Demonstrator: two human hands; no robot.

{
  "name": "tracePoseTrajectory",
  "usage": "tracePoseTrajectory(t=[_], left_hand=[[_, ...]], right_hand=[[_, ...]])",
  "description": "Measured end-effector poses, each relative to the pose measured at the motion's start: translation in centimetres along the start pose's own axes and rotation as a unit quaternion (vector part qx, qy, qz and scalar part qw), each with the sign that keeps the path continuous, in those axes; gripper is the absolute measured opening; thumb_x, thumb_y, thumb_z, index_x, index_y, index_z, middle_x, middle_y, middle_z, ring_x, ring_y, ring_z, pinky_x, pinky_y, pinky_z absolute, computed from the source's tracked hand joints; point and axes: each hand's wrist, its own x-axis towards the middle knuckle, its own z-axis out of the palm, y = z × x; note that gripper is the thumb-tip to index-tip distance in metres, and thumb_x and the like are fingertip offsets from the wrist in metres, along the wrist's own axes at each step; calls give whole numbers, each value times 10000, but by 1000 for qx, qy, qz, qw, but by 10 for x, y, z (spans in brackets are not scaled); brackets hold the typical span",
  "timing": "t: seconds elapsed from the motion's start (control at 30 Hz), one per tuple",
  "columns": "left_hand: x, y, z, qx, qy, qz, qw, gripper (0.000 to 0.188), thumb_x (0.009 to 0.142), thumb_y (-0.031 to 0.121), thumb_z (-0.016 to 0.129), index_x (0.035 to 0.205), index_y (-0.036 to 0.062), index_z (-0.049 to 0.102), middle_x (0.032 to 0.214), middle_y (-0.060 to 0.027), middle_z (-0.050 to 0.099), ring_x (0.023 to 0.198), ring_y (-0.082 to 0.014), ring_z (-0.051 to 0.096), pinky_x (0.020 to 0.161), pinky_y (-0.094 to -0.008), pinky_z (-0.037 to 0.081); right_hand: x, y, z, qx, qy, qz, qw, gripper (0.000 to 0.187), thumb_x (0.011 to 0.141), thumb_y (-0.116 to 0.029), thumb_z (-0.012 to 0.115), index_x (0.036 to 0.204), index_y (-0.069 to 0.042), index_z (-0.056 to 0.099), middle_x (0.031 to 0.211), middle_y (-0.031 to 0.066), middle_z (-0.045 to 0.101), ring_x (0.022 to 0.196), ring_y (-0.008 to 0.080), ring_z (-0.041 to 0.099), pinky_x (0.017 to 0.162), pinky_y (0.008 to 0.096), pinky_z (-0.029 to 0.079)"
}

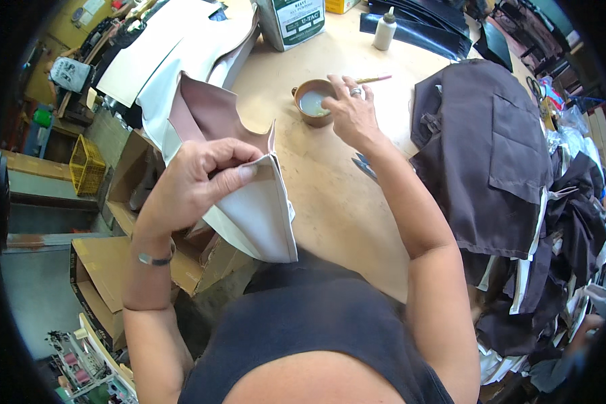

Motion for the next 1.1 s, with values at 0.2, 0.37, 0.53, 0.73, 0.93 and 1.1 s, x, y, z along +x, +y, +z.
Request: tracePoseTrajectory(t=[0.2, 0.37, 0.53, 0.73, 0.93, 1.1], left_hand=[[21, -12, -9, -153, -70, -66, 984, 245, 823, 59, 528, 1040, -46, 571, 877, -20, 603, 767, -50, 543, 715, -199, 447], [36, -10, -13, -202, -88, -77, 972, 388, 738, 42, 525, 1106, -81, 521, 948, -75, 604, 814, -81, 556, 735, -211, 456], [40, -16, -14, -250, -84, -66, 962, 461, 698, 18, 508, 1138, -117, 482, 964, -106, 598, 816, -83, 556, 740, -191, 454], [39, -16, -15, -287, -74, -78, 952, 481, 687, 2, 501, 1153, -111, 477, 968, -102, 598, 767, -69, 558, 700, -170, 458], [43, -23, -15, -333, -81, -61, 937, 491, 689, -23, 493, 1171, -107, 463, 975, -105, 602, 776, -78, 567, 732, -182, 463], [44, -28, -13, -331, -74, -70, 938, 498, 696, -24, 502, 1185, -104, 451, 1009, -115, 601, 810, -85, 571, 759, -191, 461]], right_hand=[[-26, -23, -56, 194, 155, -44, 968, 157, 748, -129, 554, 874, -131, 648, 1273, 126, 442, 1204, 290, 385, 983, 455, 275], [-46, -63, -122, 295, 223, -157, 916, 451, 800, -498, 513, 954, -103, 667, 1240, 161, 467, 1146, 310, 412, 969, 407, 283], [-52, -82, -99, -5, 195, -71, 978, 656, 791, -648, 381, 1269, -203, 445, 1357, 58, 347, 1266, 246, 247, 1048, 510, 57], [-51, -87, -94, -69, 167, -44, 982, 727, 789, -697, 229, 1335, -230, 340, 1404, 52, 264, 1310, 247, 158, 1048, 555, -20], [-46, -85, -87, -38, 190, -76, 978, 693, 746, -729, 272, 1260, -296, 445, 1368, 13, 336, 1297, 253, 195, 1045, 570, -8], [-40, -69, -89, -67, 194, -11, 979, 693, 761, -721, 281, 1234, -251, 469, 1352, 47, 352, 1283, 252, 226, 1039, 563, -2]])
